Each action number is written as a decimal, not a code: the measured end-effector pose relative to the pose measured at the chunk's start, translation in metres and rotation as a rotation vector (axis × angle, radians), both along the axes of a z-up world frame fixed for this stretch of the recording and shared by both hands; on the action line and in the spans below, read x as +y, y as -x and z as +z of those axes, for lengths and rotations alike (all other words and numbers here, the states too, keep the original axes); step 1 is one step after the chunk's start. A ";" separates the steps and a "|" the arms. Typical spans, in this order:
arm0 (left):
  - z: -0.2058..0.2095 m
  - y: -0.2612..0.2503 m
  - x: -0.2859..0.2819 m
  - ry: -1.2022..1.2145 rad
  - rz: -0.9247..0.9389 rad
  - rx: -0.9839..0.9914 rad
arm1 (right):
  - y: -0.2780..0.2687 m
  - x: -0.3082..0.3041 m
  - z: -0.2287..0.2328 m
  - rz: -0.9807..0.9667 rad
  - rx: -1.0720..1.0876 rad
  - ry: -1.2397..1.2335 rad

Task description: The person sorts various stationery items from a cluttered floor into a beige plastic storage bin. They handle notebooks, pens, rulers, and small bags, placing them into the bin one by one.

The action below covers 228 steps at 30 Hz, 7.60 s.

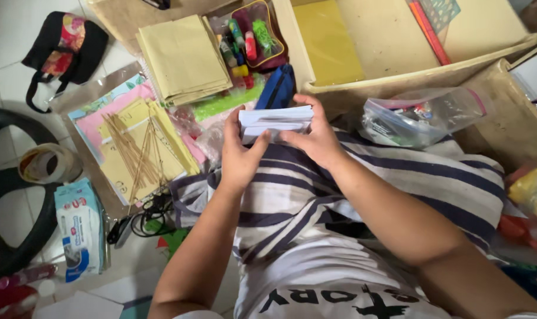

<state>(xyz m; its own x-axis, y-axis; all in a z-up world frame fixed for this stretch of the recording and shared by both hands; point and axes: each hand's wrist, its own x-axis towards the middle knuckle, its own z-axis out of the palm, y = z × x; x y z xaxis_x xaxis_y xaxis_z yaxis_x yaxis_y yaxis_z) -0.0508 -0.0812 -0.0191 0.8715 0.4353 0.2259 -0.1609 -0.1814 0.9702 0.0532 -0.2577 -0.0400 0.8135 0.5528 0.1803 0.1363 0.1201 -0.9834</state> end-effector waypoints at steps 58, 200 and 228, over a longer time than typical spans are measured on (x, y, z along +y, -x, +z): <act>0.042 -0.117 0.107 0.775 -0.689 -0.184 | -0.117 0.088 0.063 0.810 0.896 -0.209; -0.039 -0.344 -0.057 -0.059 -0.218 -0.053 | -0.332 -0.066 0.006 0.473 -0.203 1.307; -0.033 -0.325 -0.075 -0.397 -0.264 0.084 | -0.302 -0.024 -0.085 0.606 -0.095 1.276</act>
